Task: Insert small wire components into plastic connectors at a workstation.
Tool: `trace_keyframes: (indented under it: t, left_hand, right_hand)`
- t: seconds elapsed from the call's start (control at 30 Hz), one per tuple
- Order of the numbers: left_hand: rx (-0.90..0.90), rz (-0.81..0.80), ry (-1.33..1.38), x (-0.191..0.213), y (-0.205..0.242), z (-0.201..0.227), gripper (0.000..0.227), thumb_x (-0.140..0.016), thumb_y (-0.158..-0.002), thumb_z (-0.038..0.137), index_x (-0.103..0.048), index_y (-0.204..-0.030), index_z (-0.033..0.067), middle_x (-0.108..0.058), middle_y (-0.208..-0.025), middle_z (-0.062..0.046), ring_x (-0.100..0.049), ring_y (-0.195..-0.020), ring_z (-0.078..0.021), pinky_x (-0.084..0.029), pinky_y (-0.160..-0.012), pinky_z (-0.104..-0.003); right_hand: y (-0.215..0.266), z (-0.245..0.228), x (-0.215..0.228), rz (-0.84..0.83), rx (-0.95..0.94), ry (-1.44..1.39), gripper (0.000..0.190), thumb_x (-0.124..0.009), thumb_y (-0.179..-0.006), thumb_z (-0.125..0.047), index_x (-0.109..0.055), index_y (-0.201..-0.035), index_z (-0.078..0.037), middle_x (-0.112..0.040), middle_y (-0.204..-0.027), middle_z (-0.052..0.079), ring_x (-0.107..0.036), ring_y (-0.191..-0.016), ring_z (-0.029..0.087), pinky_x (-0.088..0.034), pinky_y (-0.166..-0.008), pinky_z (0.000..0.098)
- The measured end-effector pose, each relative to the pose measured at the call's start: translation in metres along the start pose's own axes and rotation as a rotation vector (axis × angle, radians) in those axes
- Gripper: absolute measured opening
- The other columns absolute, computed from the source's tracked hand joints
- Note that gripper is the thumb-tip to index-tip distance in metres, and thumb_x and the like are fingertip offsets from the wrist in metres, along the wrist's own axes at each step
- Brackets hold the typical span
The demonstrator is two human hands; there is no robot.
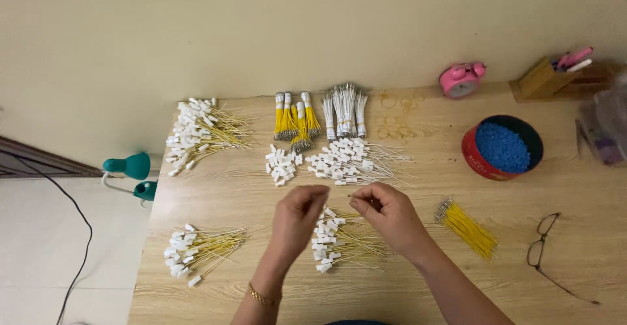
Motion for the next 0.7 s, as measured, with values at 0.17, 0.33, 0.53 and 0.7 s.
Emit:
trace_keyframes:
  t: [0.17, 0.33, 0.53, 0.7]
  left_hand:
    - [-0.012, -0.074, 0.218, -0.015, 0.020, 0.027, 0.016, -0.068, -0.098, 0.012, -0.074, -0.109, 0.0021, -0.068, -0.079, -0.001, -0.058, -0.067, -0.0067, -0.050, -0.058, -0.023]
    - [0.059, -0.132, 0.282, -0.024, 0.025, 0.022, 0.017, -0.065, -0.099, 0.015, -0.072, -0.106, 0.0013, -0.066, -0.076, 0.001, -0.058, -0.065, -0.0061, -0.050, -0.057, -0.022]
    - [0.132, -0.175, 0.473, -0.037, 0.029, 0.007, 0.017, -0.062, -0.103, 0.016, -0.070, -0.107, 0.0014, -0.063, -0.077, 0.002, -0.058, -0.066, -0.0059, -0.052, -0.059, -0.023]
    - [0.124, -0.145, 0.537, -0.042, 0.028, -0.004, 0.018, -0.063, -0.101, 0.016, -0.069, -0.113, 0.0036, -0.064, -0.078, 0.000, -0.059, -0.065, -0.0072, -0.052, -0.058, -0.023]
  right_hand:
    - [0.012, -0.027, 0.003, 0.045, 0.130, 0.188, 0.014, -0.076, -0.088, -0.018, -0.074, -0.095, -0.006, -0.069, -0.084, 0.001, -0.065, -0.070, 0.010, -0.054, -0.061, 0.0279]
    - [0.016, -0.026, 0.001, 0.045, 0.178, 0.201, 0.015, -0.075, -0.088, -0.018, -0.073, -0.096, -0.005, -0.070, -0.086, 0.001, -0.068, -0.071, 0.011, -0.056, -0.062, 0.0272]
    - [0.011, 0.006, -0.006, -0.058, 0.077, -0.108, 0.018, -0.072, -0.094, -0.019, -0.072, -0.100, -0.002, -0.071, -0.085, 0.002, -0.061, -0.074, 0.007, -0.053, -0.066, 0.0246]
    - [0.013, 0.006, -0.004, -0.063, 0.004, -0.122, 0.017, -0.070, -0.094, -0.019, -0.072, -0.100, -0.003, -0.070, -0.085, 0.000, -0.061, -0.074, 0.005, -0.052, -0.066, 0.0236]
Point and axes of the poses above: each hand's wrist, its own y-axis away from the middle knuckle, its own x-axis out of the back of the hand, z = x × y, the point moved 8 cm from there along -y, towards the middle knuckle
